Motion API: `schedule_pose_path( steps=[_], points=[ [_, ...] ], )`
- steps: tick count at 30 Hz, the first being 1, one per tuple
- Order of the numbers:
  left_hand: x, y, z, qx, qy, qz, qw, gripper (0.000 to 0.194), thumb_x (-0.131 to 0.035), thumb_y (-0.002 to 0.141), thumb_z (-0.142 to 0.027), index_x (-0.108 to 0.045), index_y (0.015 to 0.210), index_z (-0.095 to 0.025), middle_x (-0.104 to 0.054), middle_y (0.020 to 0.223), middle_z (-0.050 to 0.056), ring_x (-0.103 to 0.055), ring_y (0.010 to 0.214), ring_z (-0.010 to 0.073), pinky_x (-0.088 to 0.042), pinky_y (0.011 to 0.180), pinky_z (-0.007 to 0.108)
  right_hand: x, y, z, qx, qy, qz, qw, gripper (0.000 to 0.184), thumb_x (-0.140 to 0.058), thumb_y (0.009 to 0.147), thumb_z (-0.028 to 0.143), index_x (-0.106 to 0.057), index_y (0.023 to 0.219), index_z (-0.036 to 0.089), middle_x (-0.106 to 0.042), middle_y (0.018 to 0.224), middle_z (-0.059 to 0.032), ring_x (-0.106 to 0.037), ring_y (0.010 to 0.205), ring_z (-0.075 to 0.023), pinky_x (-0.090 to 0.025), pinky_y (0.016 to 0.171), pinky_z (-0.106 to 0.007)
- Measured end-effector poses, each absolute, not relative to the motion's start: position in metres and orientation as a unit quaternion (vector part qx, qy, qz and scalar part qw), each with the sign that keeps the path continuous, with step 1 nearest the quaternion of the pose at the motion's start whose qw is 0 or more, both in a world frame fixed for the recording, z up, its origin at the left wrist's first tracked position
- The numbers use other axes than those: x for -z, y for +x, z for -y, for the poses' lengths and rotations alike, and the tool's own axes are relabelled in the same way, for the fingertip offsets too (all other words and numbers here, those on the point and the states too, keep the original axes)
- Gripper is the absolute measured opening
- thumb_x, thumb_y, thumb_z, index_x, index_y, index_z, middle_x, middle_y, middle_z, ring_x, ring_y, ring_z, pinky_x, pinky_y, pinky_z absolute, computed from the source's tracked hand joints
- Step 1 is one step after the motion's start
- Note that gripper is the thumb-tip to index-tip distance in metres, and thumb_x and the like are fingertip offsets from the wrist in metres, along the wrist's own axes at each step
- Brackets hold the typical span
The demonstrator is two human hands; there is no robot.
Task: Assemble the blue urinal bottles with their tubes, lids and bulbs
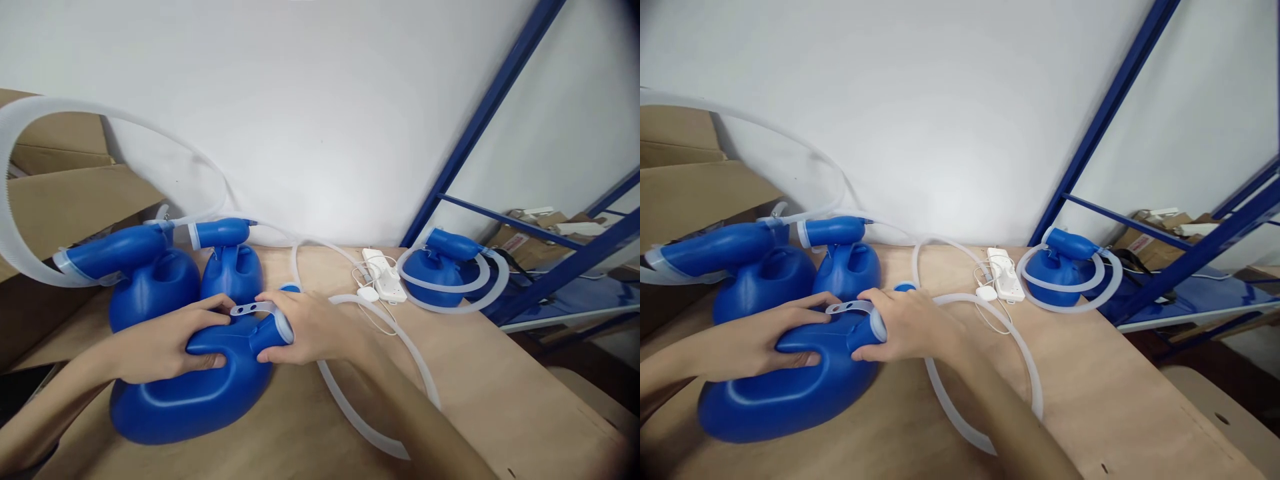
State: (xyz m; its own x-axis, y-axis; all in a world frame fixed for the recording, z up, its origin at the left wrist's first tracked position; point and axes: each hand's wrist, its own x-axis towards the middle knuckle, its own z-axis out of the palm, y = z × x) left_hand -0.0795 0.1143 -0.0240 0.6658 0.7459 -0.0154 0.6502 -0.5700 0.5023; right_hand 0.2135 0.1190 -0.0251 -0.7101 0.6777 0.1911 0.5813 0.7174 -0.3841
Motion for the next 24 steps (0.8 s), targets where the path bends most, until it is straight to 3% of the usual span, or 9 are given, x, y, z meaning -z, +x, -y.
schedule_pose_path(
  steps=[8,13,20,24],
  points=[
    [0.038,-0.090,-0.119,-0.124,0.895,-0.372,0.213,0.035,-0.076,0.097,-0.050,-0.080,0.128,-0.034,-0.069,0.147,0.005,-0.077,0.123,0.0303,-0.066,0.103,0.036,0.020,0.216,-0.119,-0.176,-0.337,0.913,0.150,0.101,-0.089,0.087,0.057,-0.039,0.167,0.021,-0.070,0.148,-0.0208,-0.071,0.130,-0.0426,-0.055,0.106,-0.056],
    [0.035,-0.087,-0.119,-0.118,0.897,-0.367,0.217,0.035,-0.075,0.098,-0.046,-0.079,0.132,-0.036,-0.070,0.144,0.005,-0.076,0.124,0.0304,-0.066,0.102,0.036,0.031,0.218,-0.135,-0.279,-0.272,0.905,0.168,0.094,-0.088,0.089,0.050,-0.042,0.167,0.026,-0.063,0.160,-0.0156,-0.067,0.138,-0.0365,-0.053,0.112,-0.052],
    [0.032,-0.086,-0.118,-0.112,0.888,-0.380,0.234,0.037,-0.075,0.096,-0.053,-0.080,0.127,-0.035,-0.069,0.149,0.006,-0.075,0.127,0.0342,-0.066,0.103,0.042,0.034,0.218,-0.138,-0.288,-0.251,0.903,0.199,0.085,-0.088,0.088,0.044,-0.053,0.163,0.023,-0.070,0.151,-0.0151,-0.070,0.133,-0.0345,-0.053,0.111,-0.048],
    [0.025,-0.078,-0.113,-0.175,0.859,-0.410,0.252,0.050,-0.079,0.091,-0.060,-0.073,0.130,-0.029,-0.077,0.132,0.007,-0.077,0.117,0.0323,-0.066,0.099,0.041,0.035,0.216,-0.137,-0.277,-0.247,0.905,0.208,0.085,-0.088,0.089,0.043,-0.052,0.164,0.029,-0.075,0.141,-0.0090,-0.072,0.124,-0.0307,-0.054,0.106,-0.044]
  ],
)
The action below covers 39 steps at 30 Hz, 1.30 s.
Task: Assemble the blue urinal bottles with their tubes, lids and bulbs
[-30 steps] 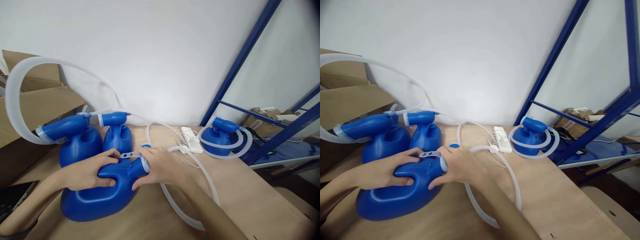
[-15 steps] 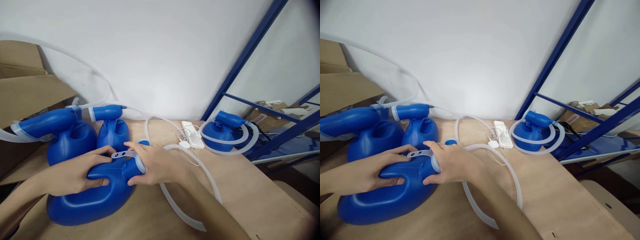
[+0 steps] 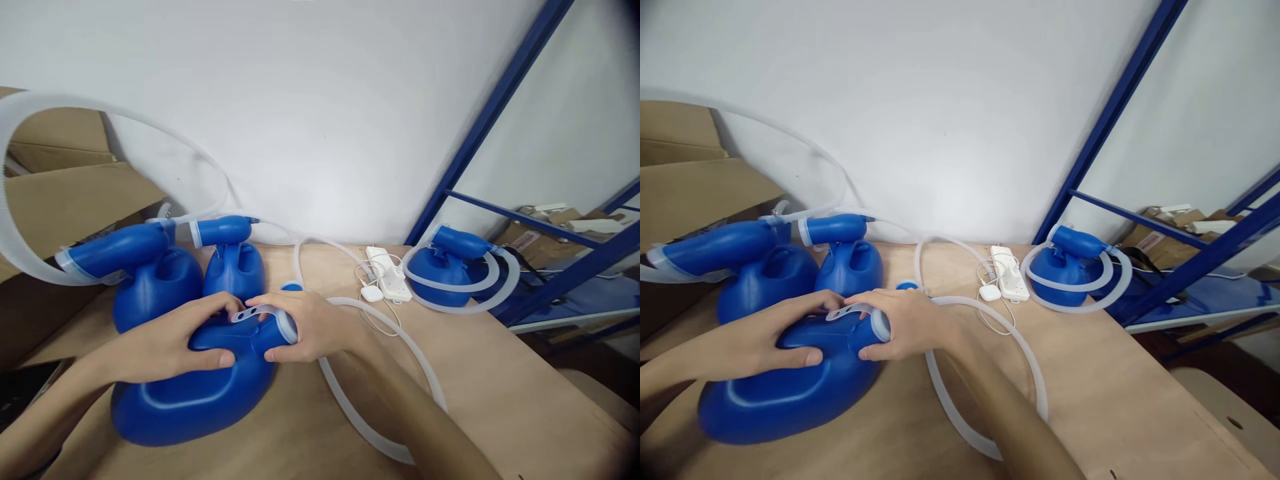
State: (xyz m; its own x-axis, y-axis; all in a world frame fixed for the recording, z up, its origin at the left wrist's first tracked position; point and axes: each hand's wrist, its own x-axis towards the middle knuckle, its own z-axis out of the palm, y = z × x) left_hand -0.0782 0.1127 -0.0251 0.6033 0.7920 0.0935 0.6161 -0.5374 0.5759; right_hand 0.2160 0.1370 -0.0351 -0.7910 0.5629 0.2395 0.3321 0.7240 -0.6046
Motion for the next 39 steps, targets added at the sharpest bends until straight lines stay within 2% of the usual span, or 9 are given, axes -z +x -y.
schedule_pose_path(
  steps=[3,5,7,12,17,22,27,32,39],
  points=[
    [0.019,-0.068,-0.110,-0.250,0.836,-0.426,0.239,0.039,-0.072,0.099,-0.059,-0.074,0.121,-0.027,-0.080,0.113,0.003,-0.078,0.104,0.0262,-0.065,0.090,0.035,0.038,0.213,-0.138,-0.253,-0.235,0.917,0.199,0.083,-0.085,0.092,0.049,-0.049,0.166,0.037,-0.075,0.135,-0.0046,-0.074,0.108,-0.0252,-0.056,0.097,-0.039],
    [0.016,-0.062,-0.109,-0.258,0.843,-0.411,0.231,0.030,-0.066,0.105,-0.054,-0.078,0.105,-0.027,-0.080,0.101,0.001,-0.076,0.092,0.0210,-0.062,0.082,0.029,0.040,0.211,-0.137,-0.236,-0.231,0.923,0.198,0.069,-0.084,0.093,0.050,-0.060,0.156,0.035,-0.075,0.131,-0.0039,-0.073,0.102,-0.0231,-0.056,0.094,-0.037],
    [0.014,-0.058,-0.107,-0.241,0.859,-0.381,0.244,0.030,-0.064,0.108,-0.047,-0.082,0.095,-0.027,-0.080,0.095,0.000,-0.076,0.085,0.0177,-0.060,0.079,0.026,0.041,0.212,-0.137,-0.228,-0.230,0.924,0.204,0.054,-0.086,0.093,0.047,-0.069,0.141,0.030,-0.075,0.129,-0.0042,-0.073,0.108,-0.0238,-0.056,0.097,-0.037],
    [0.014,-0.055,-0.104,-0.234,0.878,-0.343,0.237,0.018,-0.067,0.107,-0.036,-0.084,0.108,-0.030,-0.082,0.105,0.000,-0.078,0.092,0.0183,-0.062,0.083,0.028,0.038,0.216,-0.135,-0.222,-0.225,0.928,0.194,0.046,-0.086,0.094,0.048,-0.069,0.130,0.026,-0.075,0.131,-0.0058,-0.073,0.114,-0.0238,-0.056,0.099,-0.038],
    [0.017,-0.057,-0.105,-0.231,0.893,-0.332,0.197,0.015,-0.073,0.104,-0.038,-0.082,0.110,-0.028,-0.082,0.102,0.000,-0.078,0.090,0.0185,-0.062,0.081,0.027,0.036,0.216,-0.133,-0.222,-0.230,0.929,0.189,0.044,-0.087,0.093,0.050,-0.069,0.124,0.025,-0.074,0.131,-0.0057,-0.074,0.111,-0.0234,-0.058,0.096,-0.037],
    [0.022,-0.060,-0.102,-0.234,0.922,-0.279,0.130,0.023,-0.062,0.112,-0.031,-0.085,0.114,-0.029,-0.081,0.110,0.002,-0.079,0.097,0.0185,-0.062,0.087,0.027,0.034,0.212,-0.133,-0.226,-0.234,0.927,0.186,0.043,-0.089,0.092,0.047,-0.069,0.125,0.027,-0.074,0.127,-0.0036,-0.075,0.111,-0.0232,-0.057,0.097,-0.036],
    [0.032,-0.058,-0.098,-0.236,0.935,-0.257,0.058,0.036,-0.049,0.118,-0.028,-0.083,0.111,-0.022,-0.078,0.107,0.005,-0.078,0.094,0.0179,-0.060,0.081,0.028,0.024,0.211,-0.129,-0.236,-0.247,0.924,0.171,0.038,-0.087,0.093,0.040,-0.070,0.124,0.028,-0.074,0.128,-0.0023,-0.073,0.110,-0.0222,-0.054,0.096,-0.035],
    [0.037,-0.051,-0.096,-0.248,0.928,-0.274,0.036,0.046,-0.043,0.120,-0.035,-0.083,0.105,-0.018,-0.079,0.103,0.007,-0.077,0.089,0.0187,-0.060,0.073,0.029,0.010,0.207,-0.116,-0.190,-0.301,0.926,0.130,0.034,-0.086,0.090,0.032,-0.068,0.118,0.028,-0.072,0.113,0.0006,-0.068,0.096,-0.0205,-0.046,0.079,-0.033],
    [0.032,-0.049,-0.099,-0.281,0.911,-0.277,0.118,0.025,-0.061,0.113,-0.033,-0.086,0.114,-0.027,-0.083,0.108,0.003,-0.080,0.097,0.0188,-0.065,0.085,0.026,0.014,0.207,-0.114,-0.219,-0.302,0.913,0.164,0.033,-0.087,0.085,0.028,-0.062,0.106,0.025,-0.073,0.107,0.0022,-0.065,0.090,-0.0184,-0.045,0.080,-0.032]
  ],
)
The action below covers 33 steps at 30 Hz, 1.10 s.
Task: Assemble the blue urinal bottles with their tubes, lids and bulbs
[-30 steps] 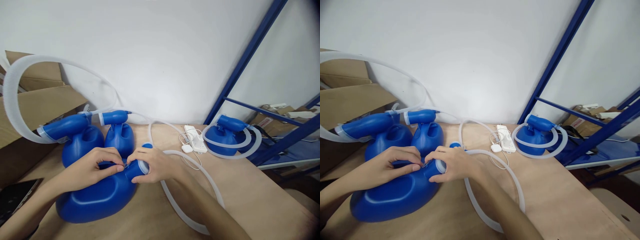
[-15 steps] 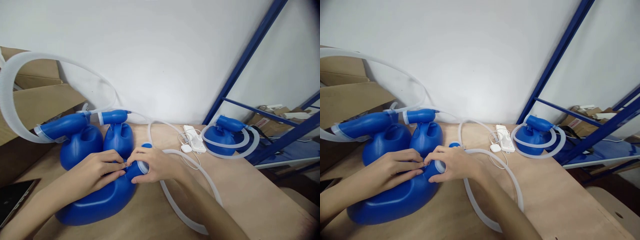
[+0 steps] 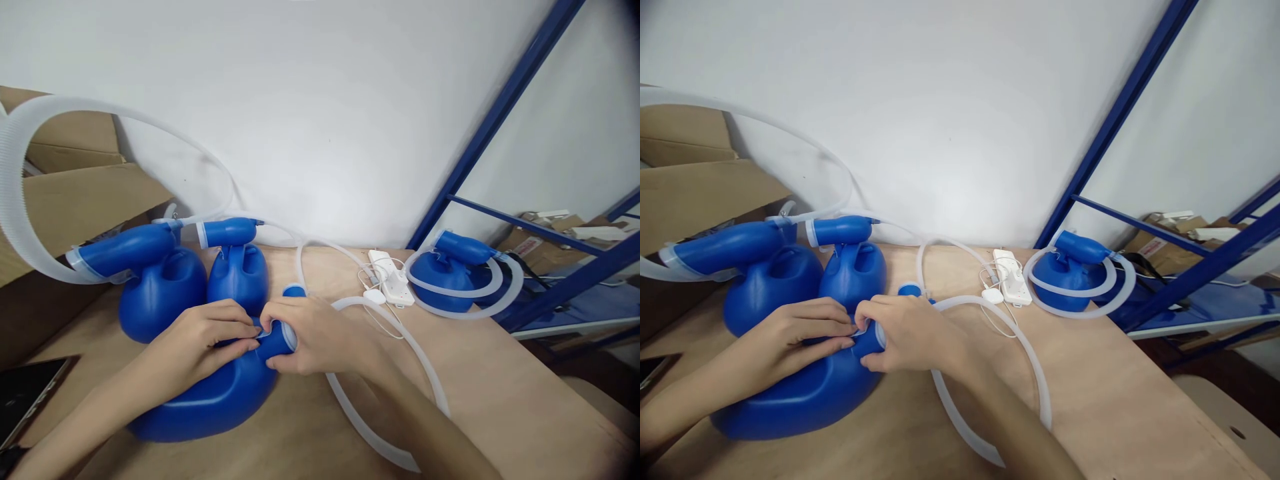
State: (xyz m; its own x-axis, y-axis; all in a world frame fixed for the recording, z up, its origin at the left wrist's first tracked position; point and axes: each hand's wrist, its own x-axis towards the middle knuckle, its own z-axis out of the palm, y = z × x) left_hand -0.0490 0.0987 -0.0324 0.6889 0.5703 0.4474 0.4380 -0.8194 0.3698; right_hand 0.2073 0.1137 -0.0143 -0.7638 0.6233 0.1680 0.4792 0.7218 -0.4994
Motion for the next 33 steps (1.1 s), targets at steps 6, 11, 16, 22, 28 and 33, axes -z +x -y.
schedule_pose_path(
  steps=[6,11,16,22,28,33],
  points=[
    [0.0298,-0.0502,-0.1007,-0.279,0.908,-0.268,0.159,0.022,-0.063,0.111,-0.025,-0.084,0.105,-0.025,-0.082,0.105,0.003,-0.079,0.096,0.0178,-0.064,0.085,0.025,0.0184,0.2077,-0.1153,-0.203,-0.288,0.921,0.170,0.029,-0.086,0.088,0.028,-0.068,0.112,0.027,-0.076,0.112,0.0005,-0.071,0.099,-0.0211,-0.048,0.084,-0.032],
    [0.0304,-0.0505,-0.1000,-0.282,0.911,-0.263,0.148,0.021,-0.063,0.110,-0.021,-0.083,0.105,-0.025,-0.081,0.106,0.002,-0.078,0.097,0.0171,-0.063,0.086,0.024,0.0210,0.2076,-0.1185,-0.182,-0.257,0.932,0.178,0.028,-0.086,0.089,0.030,-0.069,0.111,0.026,-0.077,0.108,0.0010,-0.071,0.097,-0.0205,-0.047,0.082,-0.032],
    [0.0313,-0.0511,-0.1003,-0.280,0.908,-0.271,0.151,0.022,-0.062,0.109,-0.022,-0.084,0.108,-0.026,-0.082,0.107,0.003,-0.079,0.097,0.0185,-0.064,0.085,0.026,0.0212,0.2078,-0.1187,-0.191,-0.266,0.928,0.178,0.029,-0.085,0.088,0.029,-0.067,0.110,0.026,-0.078,0.108,0.0012,-0.071,0.095,-0.0201,-0.047,0.080,-0.032],
    [0.0318,-0.0515,-0.1005,-0.281,0.912,-0.261,0.145,0.021,-0.062,0.110,-0.022,-0.083,0.110,-0.026,-0.082,0.109,0.003,-0.079,0.099,0.0188,-0.064,0.086,0.026,0.0189,0.2082,-0.1188,-0.187,-0.267,0.931,0.163,0.029,-0.086,0.088,0.031,-0.067,0.110,0.026,-0.078,0.109,0.0016,-0.070,0.094,-0.0197,-0.044,0.076,-0.031],
    [0.0300,-0.0526,-0.0995,-0.270,0.930,-0.233,0.090,0.023,-0.057,0.113,-0.022,-0.081,0.115,-0.023,-0.081,0.109,0.005,-0.079,0.096,0.0191,-0.064,0.083,0.027,0.0177,0.2066,-0.1174,-0.171,-0.273,0.933,0.161,0.031,-0.087,0.087,0.032,-0.067,0.109,0.026,-0.078,0.107,0.0029,-0.069,0.090,-0.0186,-0.039,0.072,-0.032],
    [0.0315,-0.0506,-0.0935,-0.244,0.947,-0.207,0.034,0.023,-0.058,0.114,-0.031,-0.077,0.120,-0.020,-0.082,0.109,0.007,-0.079,0.096,0.0231,-0.064,0.081,0.034,0.0181,0.2048,-0.1165,-0.156,-0.274,0.936,0.158,0.029,-0.086,0.086,0.032,-0.066,0.106,0.025,-0.078,0.104,0.0037,-0.068,0.088,-0.0179,-0.038,0.072,-0.032]
  ],
)
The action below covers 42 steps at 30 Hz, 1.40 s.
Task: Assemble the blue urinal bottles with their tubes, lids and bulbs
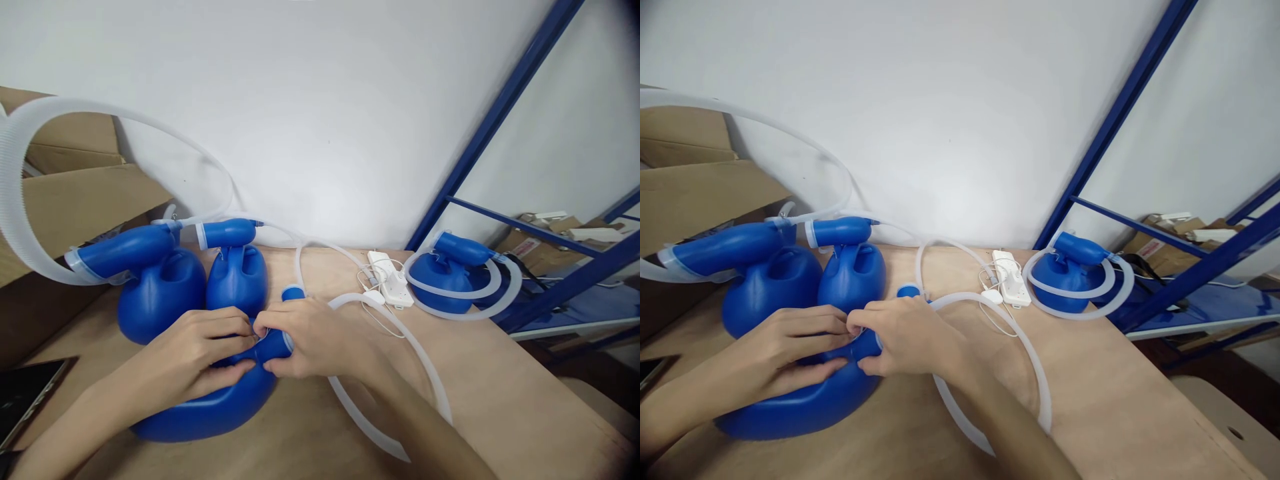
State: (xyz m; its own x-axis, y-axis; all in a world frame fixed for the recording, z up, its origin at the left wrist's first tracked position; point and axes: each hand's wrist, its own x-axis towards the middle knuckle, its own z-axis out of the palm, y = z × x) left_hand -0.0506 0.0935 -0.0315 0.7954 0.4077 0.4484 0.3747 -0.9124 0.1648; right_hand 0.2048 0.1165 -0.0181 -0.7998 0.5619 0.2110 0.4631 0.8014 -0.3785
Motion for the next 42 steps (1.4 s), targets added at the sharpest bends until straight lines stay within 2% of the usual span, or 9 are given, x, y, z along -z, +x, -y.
schedule_pose_path(
  steps=[5,11,17,20,23,25,28,36,42],
  points=[
    [0.034,-0.044,-0.084,-0.243,0.954,-0.177,-0.005,0.022,-0.053,0.114,-0.021,-0.074,0.121,-0.021,-0.083,0.107,0.005,-0.078,0.107,0.0254,-0.062,0.089,0.036,0.020,0.206,-0.119,-0.171,-0.260,0.934,0.175,0.024,-0.085,0.087,0.028,-0.065,0.100,0.025,-0.079,0.106,0.0030,-0.072,0.095,-0.0181,-0.041,0.074,-0.030],
    [0.034,-0.042,-0.087,-0.232,0.937,-0.253,0.067,0.016,-0.057,0.110,-0.022,-0.073,0.108,-0.024,-0.078,0.103,0.003,-0.077,0.092,0.0196,-0.058,0.076,0.031,0.019,0.209,-0.119,-0.150,-0.278,0.934,0.168,0.028,-0.088,0.090,0.036,-0.072,0.110,0.025,-0.082,0.110,-0.0006,-0.074,0.101,-0.0224,-0.046,0.080,-0.032],
    [0.038,-0.043,-0.083,-0.209,0.920,-0.325,0.072,0.006,-0.063,0.105,-0.028,-0.064,0.110,-0.025,-0.074,0.107,0.002,-0.076,0.090,0.0210,-0.055,0.075,0.034,0.002,0.239,-0.119,-0.144,-0.259,0.937,0.186,0.077,-0.086,0.094,0.054,-0.057,0.160,0.024,-0.074,0.140,-0.0108,-0.070,0.124,-0.0290,-0.053,0.105,-0.043],
    [0.037,-0.043,-0.081,-0.191,0.915,-0.351,0.058,0.018,-0.064,0.104,-0.031,-0.062,0.122,-0.027,-0.076,0.117,0.003,-0.078,0.095,0.0225,-0.056,0.076,0.035,-0.014,0.262,-0.116,-0.121,-0.273,0.930,0.214,0.054,-0.091,0.091,0.049,-0.074,0.135,0.021,-0.075,0.132,-0.0099,-0.069,0.119,-0.0281,-0.054,0.103,-0.042],
    [0.035,-0.042,-0.080,-0.177,0.911,-0.371,0.031,0.051,-0.067,0.102,-0.032,-0.051,0.150,-0.030,-0.076,0.133,0.006,-0.079,0.109,0.0260,-0.058,0.079,0.035,-0.027,0.278,-0.110,-0.124,-0.300,0.923,0.205,0.018,-0.083,0.100,0.039,-0.080,0.099,0.022,-0.076,0.103,-0.0049,-0.070,0.101,-0.0232,-0.055,0.091,-0.037],
    [0.034,-0.040,-0.079,-0.155,0.919,-0.363,0.015,0.076,-0.068,0.100,-0.031,-0.033,0.168,-0.038,-0.073,0.141,0.006,-0.077,0.117,0.0276,-0.059,0.080,0.035,-0.030,0.282,-0.106,-0.151,-0.321,0.921,0.162,0.020,-0.078,0.103,0.035,-0.080,0.087,0.023,-0.076,0.092,-0.0033,-0.072,0.099,-0.0230,-0.056,0.087,-0.036],
    [0.035,-0.037,-0.079,-0.104,0.927,-0.361,-0.014,0.093,-0.073,0.097,-0.035,-0.023,0.173,-0.049,-0.072,0.143,0.006,-0.075,0.122,0.0312,-0.057,0.074,0.034,-0.027,0.283,-0.102,-0.162,-0.350,0.916,0.111,0.014,-0.078,0.102,0.026,-0.085,0.091,0.026,-0.080,0.095,-0.0030,-0.074,0.107,-0.0249,-0.058,0.088,-0.037],
    [0.029,-0.028,-0.079,-0.005,0.917,-0.398,-0.016,0.128,-0.092,0.079,-0.055,-0.011,0.178,-0.046,-0.064,0.158,0.013,-0.070,0.133,0.0408,-0.064,0.084,0.045,-0.019,0.284,-0.086,-0.022,-0.312,0.941,0.132,0.004,-0.079,0.103,0.030,-0.082,0.104,0.028,-0.078,0.098,-0.0020,-0.069,0.111,-0.0284,-0.062,0.094,-0.046],
    [0.021,-0.021,-0.078,0.017,0.907,-0.421,0.011,0.131,-0.092,0.077,-0.055,-0.009,0.177,-0.047,-0.060,0.163,0.015,-0.068,0.138,0.0427,-0.065,0.094,0.055,0.021,0.268,-0.062,0.196,-0.309,0.904,0.222,0.027,-0.078,0.103,0.039,-0.075,0.120,0.018,-0.082,0.117,-0.0104,-0.073,0.121,-0.0331,-0.065,0.090,-0.047]
  ],
)
